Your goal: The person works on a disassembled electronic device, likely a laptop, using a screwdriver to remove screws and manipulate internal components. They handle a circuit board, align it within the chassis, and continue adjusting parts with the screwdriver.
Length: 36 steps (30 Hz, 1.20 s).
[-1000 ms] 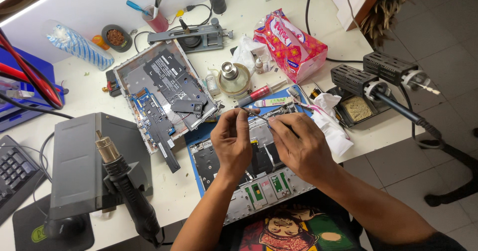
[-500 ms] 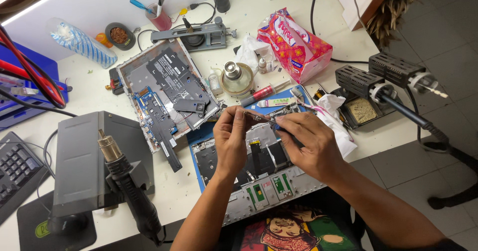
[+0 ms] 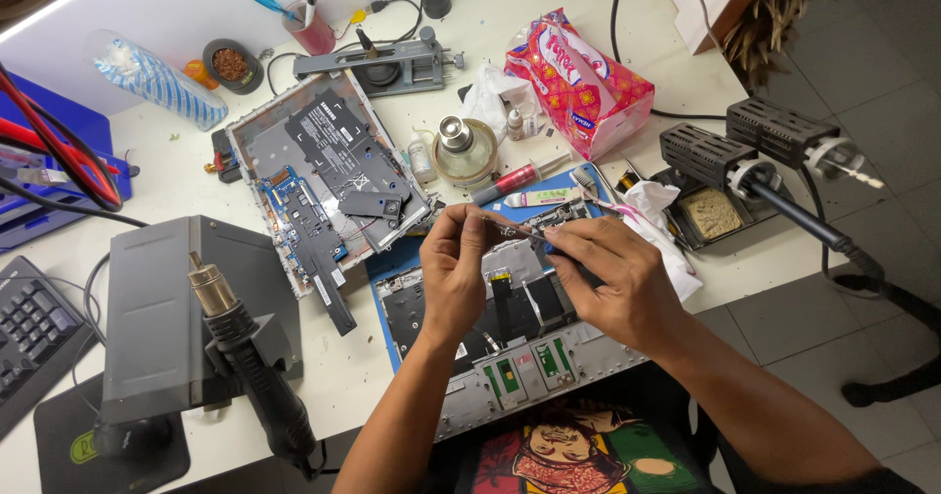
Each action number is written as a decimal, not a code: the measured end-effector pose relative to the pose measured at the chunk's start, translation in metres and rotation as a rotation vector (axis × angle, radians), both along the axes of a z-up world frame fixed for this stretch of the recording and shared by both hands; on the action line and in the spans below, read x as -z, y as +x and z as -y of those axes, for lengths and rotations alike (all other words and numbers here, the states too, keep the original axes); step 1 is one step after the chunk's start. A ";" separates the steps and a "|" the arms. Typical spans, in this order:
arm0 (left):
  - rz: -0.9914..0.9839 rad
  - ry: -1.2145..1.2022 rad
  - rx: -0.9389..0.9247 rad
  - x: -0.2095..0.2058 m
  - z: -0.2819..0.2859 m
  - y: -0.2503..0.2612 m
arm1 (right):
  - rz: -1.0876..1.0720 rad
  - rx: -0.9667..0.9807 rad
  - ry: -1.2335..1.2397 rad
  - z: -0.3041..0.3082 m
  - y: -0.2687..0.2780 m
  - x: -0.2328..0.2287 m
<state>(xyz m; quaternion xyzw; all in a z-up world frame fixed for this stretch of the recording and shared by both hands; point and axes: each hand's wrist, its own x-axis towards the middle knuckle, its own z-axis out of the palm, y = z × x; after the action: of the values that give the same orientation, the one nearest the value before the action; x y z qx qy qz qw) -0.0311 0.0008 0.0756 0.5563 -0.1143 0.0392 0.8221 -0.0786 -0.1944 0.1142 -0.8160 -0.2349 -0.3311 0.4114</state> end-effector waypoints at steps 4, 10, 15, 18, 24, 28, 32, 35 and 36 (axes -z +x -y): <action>0.018 0.080 0.014 -0.002 -0.010 0.003 | -0.006 -0.014 -0.008 0.004 0.001 -0.002; -0.001 0.127 0.043 0.003 -0.013 0.005 | -0.065 -0.033 -0.002 0.007 0.000 -0.003; -0.038 0.092 0.057 -0.007 -0.008 0.004 | -0.084 0.003 0.022 0.008 0.000 0.003; 0.005 0.071 0.111 -0.011 -0.006 0.001 | -0.099 0.003 0.029 0.010 -0.001 0.000; 0.147 0.398 0.080 0.019 -0.005 0.007 | -0.176 0.079 -0.011 0.045 0.002 -0.004; 0.431 0.850 0.036 0.033 0.007 0.008 | -0.214 0.097 -0.064 0.076 0.014 0.004; 0.641 1.248 -0.064 0.065 0.021 0.005 | -0.266 0.087 -0.047 0.083 0.021 -0.011; 0.649 1.274 -0.084 0.068 0.023 0.003 | -0.285 0.091 0.008 0.079 0.025 -0.007; 0.635 1.275 -0.088 0.066 0.023 0.003 | -0.289 0.095 0.038 0.078 0.027 -0.006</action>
<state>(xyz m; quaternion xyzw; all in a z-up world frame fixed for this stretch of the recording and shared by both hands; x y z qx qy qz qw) -0.0276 -0.0221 0.0100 0.8945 -0.3263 0.1581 0.2615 -0.0518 -0.2721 0.1199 -0.8573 -0.1282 -0.2338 0.4403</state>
